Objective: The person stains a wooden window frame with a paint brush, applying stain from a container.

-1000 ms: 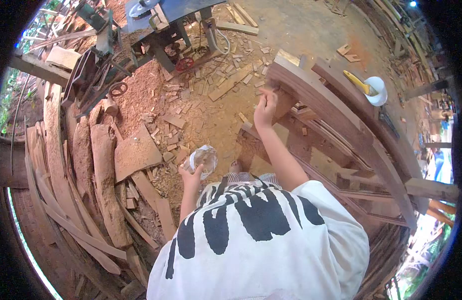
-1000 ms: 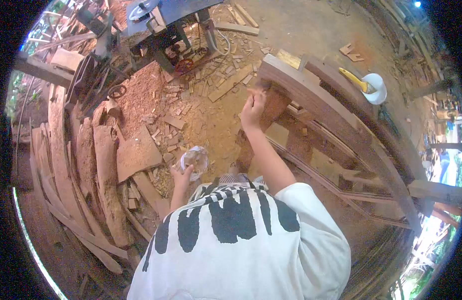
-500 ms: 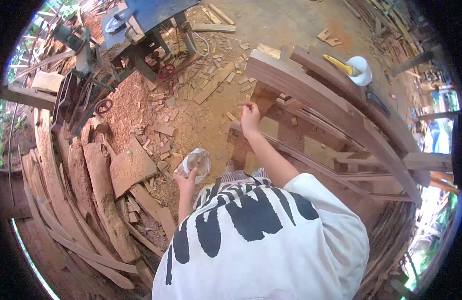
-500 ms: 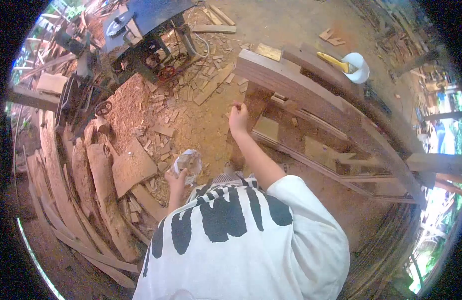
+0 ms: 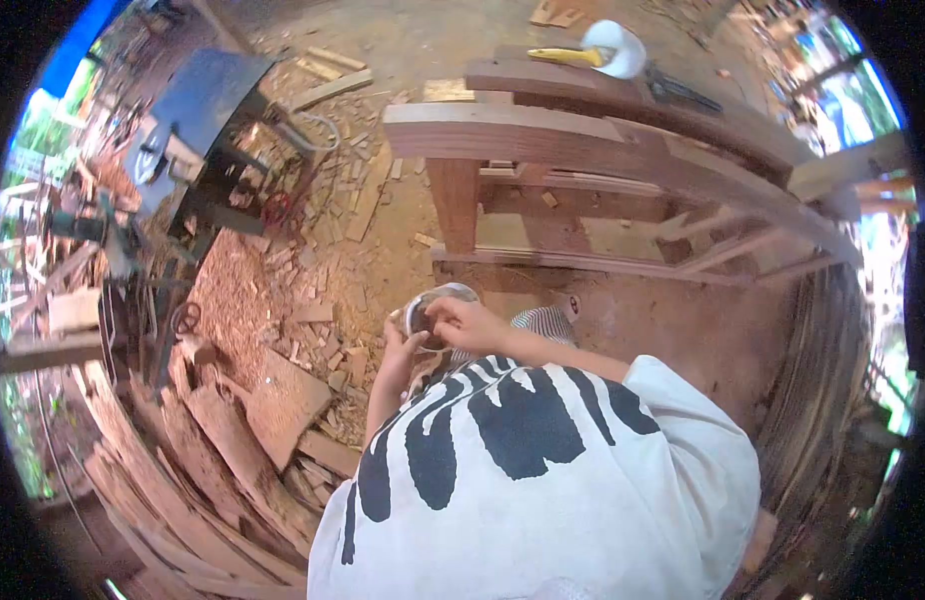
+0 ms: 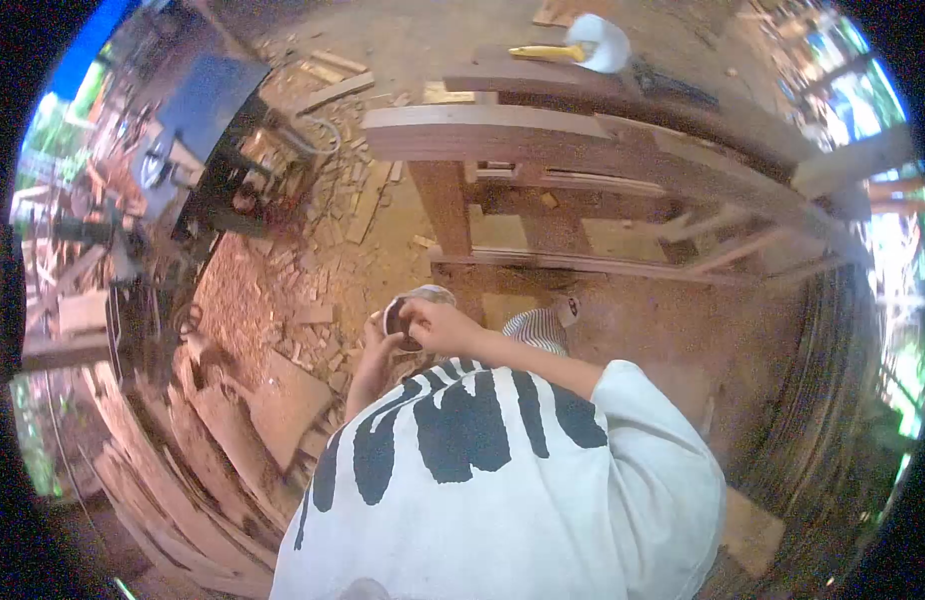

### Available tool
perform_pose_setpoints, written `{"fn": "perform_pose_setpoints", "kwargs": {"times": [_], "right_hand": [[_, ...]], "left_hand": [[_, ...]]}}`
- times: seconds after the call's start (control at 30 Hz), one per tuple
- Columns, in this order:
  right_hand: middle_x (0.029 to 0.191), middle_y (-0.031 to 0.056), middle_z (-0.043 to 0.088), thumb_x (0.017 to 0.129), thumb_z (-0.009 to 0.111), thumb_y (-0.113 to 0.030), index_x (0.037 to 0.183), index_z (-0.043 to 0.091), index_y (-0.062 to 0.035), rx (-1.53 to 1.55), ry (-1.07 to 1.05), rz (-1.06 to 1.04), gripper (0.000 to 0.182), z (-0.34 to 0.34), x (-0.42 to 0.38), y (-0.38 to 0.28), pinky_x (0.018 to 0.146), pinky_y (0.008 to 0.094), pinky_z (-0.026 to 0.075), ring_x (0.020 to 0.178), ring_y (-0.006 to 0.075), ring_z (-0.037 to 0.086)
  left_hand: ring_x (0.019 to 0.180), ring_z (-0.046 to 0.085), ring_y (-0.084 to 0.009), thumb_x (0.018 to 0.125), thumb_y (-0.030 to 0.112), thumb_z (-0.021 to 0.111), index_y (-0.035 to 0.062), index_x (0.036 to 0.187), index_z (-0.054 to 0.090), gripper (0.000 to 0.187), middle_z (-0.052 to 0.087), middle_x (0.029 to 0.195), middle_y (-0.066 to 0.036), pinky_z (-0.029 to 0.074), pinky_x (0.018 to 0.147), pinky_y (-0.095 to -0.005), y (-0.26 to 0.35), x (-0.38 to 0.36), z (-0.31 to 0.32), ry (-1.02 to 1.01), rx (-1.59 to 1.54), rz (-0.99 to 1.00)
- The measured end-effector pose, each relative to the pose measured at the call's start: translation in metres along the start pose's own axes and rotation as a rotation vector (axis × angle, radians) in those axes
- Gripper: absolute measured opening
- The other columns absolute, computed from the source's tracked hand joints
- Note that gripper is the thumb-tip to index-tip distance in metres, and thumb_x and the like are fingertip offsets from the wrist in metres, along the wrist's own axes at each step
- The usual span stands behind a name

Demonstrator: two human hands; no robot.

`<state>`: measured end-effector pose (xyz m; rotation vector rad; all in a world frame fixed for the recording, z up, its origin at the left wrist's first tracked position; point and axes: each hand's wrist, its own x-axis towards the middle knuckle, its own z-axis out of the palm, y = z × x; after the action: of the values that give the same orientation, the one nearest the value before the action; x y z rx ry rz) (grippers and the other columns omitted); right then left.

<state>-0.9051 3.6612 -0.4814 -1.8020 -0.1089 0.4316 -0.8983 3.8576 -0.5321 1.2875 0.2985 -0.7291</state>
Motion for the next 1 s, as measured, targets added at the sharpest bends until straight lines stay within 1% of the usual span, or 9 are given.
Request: {"fn": "perform_pose_setpoints", "kwargs": {"times": [0.23, 0.37, 0.47, 0.6, 0.67, 0.83, 0.9, 0.93, 1.0], "right_hand": [[0.096, 0.0158, 0.064, 0.087, 0.055, -0.013, 0.11, 0.057, -0.0008, -0.343, 0.356, -0.247, 0.026, -0.05, -0.028, 0.02, 0.077, 0.0357, 0.05, 0.089, 0.0284, 0.064], [0.097, 0.0174, 0.064, 0.089, 0.055, -0.016, 0.108, 0.059, -0.0002, -0.206, 0.171, 0.053, 0.025, -0.087, -0.057, 0.027, 0.077, 0.035, 0.05, 0.089, 0.0303, 0.064], [0.099, 0.013, 0.067, 0.089, 0.059, -0.019, 0.106, 0.065, -0.0037, 0.128, 0.471, -0.071, 0.024, -0.129, -0.078, 0.032, 0.081, 0.0341, 0.05, 0.094, 0.0228, 0.064], [0.1, 0.0097, 0.068, 0.077, 0.063, 0.003, 0.097, 0.068, -0.0045, -0.048, 0.824, -0.347, 0.022, -0.224, -0.093, 0.066, 0.081, 0.0306, 0.051, 0.094, 0.0199, 0.064], [0.109, 0.0079, 0.065, 0.08, 0.054, 0.012, 0.101, 0.068, -0.0057, -0.302, 0.985, -0.557, 0.032, -0.288, -0.104, 0.086, 0.071, 0.0243, 0.053, 0.085, 0.0129, 0.065], [0.105, 0.005, 0.068, 0.082, 0.056, 0.008, 0.102, 0.068, -0.0084, -0.309, 1.444, -0.257, 0.028, -0.38, -0.165, 0.106, 0.071, 0.0237, 0.053, 0.087, 0.0155, 0.067], [0.11, 0.0132, 0.066, 0.081, 0.051, 0.008, 0.097, 0.068, -0.0061, -0.431, 1.627, -0.2, 0.028, -0.39, -0.181, 0.117, 0.091, 0.035, 0.048, 0.107, 0.0274, 0.061], [0.11, 0.0132, 0.066, 0.081, 0.051, 0.008, 0.097, 0.068, -0.0061, -0.425, 1.631, -0.195, 0.028, -0.39, -0.18, 0.125, 0.091, 0.035, 0.048, 0.107, 0.0274, 0.061], [0.109, 0.0082, 0.067, 0.087, 0.05, 0.006, 0.099, 0.065, -0.0081, -0.802, 1.723, -0.112, 0.025, -0.381, -0.173, 0.148, 0.09, 0.0292, 0.05, 0.109, 0.0235, 0.061]], "left_hand": [[0.109, 0.054, -0.0304, 0.087, 0.021, 0.06, 0.016, 0.136, 0.016, 0.066, 0.041, 0.13, -0.015, 0.052, 0.078, -0.0455, 0.008, 0.019, 0.054, -0.095, 0.094, -0.159], [0.108, 0.054, -0.031, 0.085, 0.027, 0.063, 0.015, 0.136, 0.015, 0.071, 0.04, 0.129, -0.016, 0.053, 0.074, -0.0451, 0.007, 0.029, 0.083, -0.052, 0.139, -0.197], [0.105, 0.055, -0.0305, 0.083, 0.03, 0.065, 0.0139, 0.135, 0.016, 0.073, 0.042, 0.126, -0.016, 0.053, 0.07, -0.044, -0.021, 0.062, 0.075, 0.002, 0.209, -0.253], [0.097, 0.058, -0.0292, 0.082, 0.033, 0.067, 0.0117, 0.133, 0.019, 0.074, 0.047, 0.121, -0.016, 0.052, 0.064, -0.0425, -0.015, 0.073, 0.093, 0.048, 0.297, -0.245], [0.096, 0.058, -0.0294, 0.081, 0.033, 0.068, 0.011, 0.133, 0.019, 0.074, 0.047, 0.121, -0.017, 0.052, 0.064, -0.0421, 0.003, 0.067, 0.114, 0.021, 0.335, -0.247], [0.096, 0.059, -0.0294, 0.081, 0.032, 0.068, 0.0097, 0.131, 0.022, 0.072, 0.047, 0.122, -0.018, 0.052, 0.062, -0.0412, 0.016, 0.067, 0.149, 0.089, 0.348, -0.187], [0.097, 0.059, -0.029, 0.082, 0.032, 0.067, 0.0102, 0.13, 0.023, 0.069, 0.047, 0.123, -0.017, 0.052, 0.062, -0.0405, 0.007, 0.077, 0.149, 0.141, 0.39, -0.183], [0.097, 0.059, -0.029, 0.082, 0.032, 0.067, 0.0102, 0.13, 0.023, 0.069, 0.047, 0.123, -0.017, 0.052, 0.062, -0.0405, 0.003, 0.08, 0.151, 0.142, 0.397, -0.184], [0.097, 0.059, -0.0266, 0.082, 0.031, 0.066, 0.0104, 0.128, 0.024, 0.066, 0.049, 0.12, -0.015, 0.052, 0.062, -0.0389, -0.003, 0.083, 0.161, 0.107, 0.416, -0.18]]}}
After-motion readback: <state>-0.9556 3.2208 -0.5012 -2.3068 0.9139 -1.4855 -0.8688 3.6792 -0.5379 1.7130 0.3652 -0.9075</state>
